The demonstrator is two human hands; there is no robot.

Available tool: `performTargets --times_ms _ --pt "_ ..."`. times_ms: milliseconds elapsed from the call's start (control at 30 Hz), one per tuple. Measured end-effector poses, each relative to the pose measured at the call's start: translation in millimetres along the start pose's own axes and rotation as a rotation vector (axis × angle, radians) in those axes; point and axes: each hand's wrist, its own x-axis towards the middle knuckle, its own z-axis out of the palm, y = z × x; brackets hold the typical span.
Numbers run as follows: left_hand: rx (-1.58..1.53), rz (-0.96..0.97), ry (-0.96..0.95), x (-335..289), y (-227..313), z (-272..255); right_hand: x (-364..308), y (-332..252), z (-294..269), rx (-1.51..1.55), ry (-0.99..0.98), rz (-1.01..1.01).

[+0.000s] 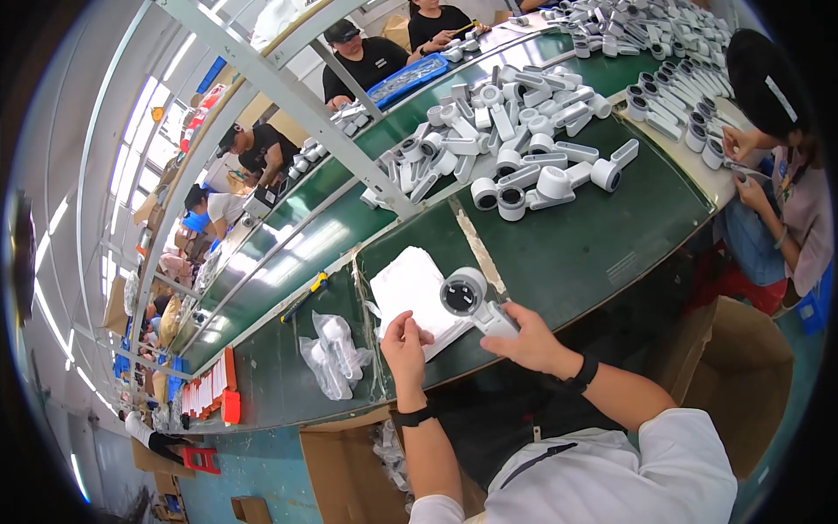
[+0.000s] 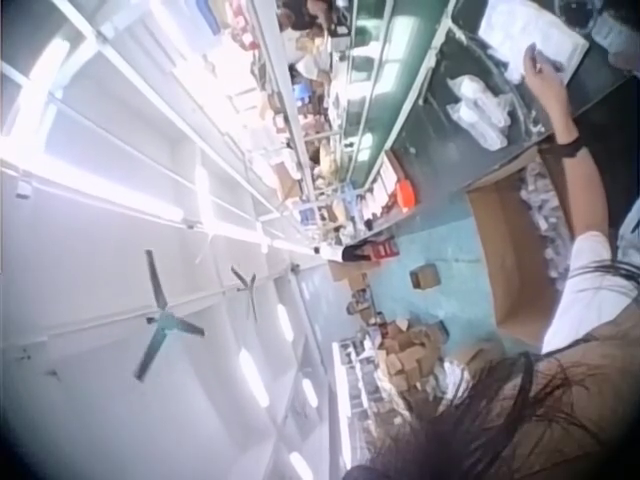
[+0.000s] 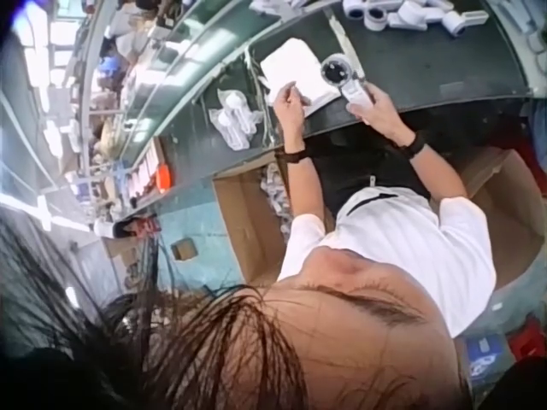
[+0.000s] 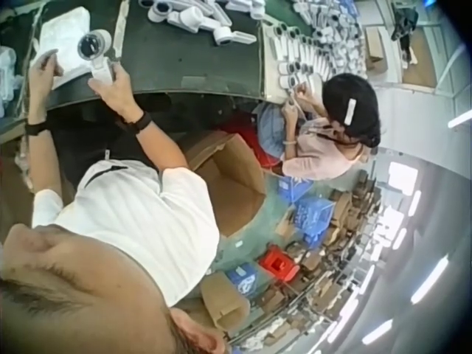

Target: The person picks up a white fan, slides it into a plastic bag, and places it on the workbench. After repeating this process, they gather the bagged fans and drop them into a cardboard box.

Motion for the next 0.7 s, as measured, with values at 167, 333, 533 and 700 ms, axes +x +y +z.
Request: performTargets --times_ms 167,333,533,700 --pt "-0.195 -0.025 0.028 -18 26 12 0 3 12 0.034 0.010 0.082" --pt "-0.319 -0.084 -0.093 -31 27 19 7 3 30 -0.009 0.104 -0.098" --pt "-0.380 -0.104 -0.119 -44 28 28 18 3 41 0.017 0.167 -0.140" --pt "-0.373 -0.090 -0.143 -48 34 19 25 -5 34 -0.082 0.288 -0.246"
